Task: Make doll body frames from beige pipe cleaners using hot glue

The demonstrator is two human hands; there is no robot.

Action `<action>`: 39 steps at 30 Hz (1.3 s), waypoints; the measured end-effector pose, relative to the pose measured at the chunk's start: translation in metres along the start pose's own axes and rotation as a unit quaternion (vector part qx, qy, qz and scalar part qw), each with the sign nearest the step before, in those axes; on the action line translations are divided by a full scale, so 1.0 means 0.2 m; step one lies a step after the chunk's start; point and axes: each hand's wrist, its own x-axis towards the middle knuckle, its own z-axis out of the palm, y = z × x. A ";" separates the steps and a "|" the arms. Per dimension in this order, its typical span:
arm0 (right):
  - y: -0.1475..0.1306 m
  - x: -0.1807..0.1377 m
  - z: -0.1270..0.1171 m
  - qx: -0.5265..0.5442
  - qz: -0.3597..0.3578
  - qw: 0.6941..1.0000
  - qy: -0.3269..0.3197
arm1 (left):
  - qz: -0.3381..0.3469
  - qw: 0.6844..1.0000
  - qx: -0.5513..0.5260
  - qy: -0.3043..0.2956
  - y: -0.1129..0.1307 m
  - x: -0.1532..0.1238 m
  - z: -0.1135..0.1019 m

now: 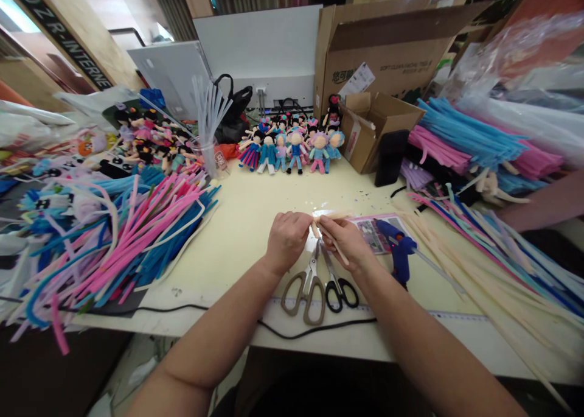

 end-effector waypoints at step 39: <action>0.00 0.00 0.01 -0.033 -0.008 0.999 0.034 | -0.206 0.880 -0.426 -0.042 0.00 0.06 -0.03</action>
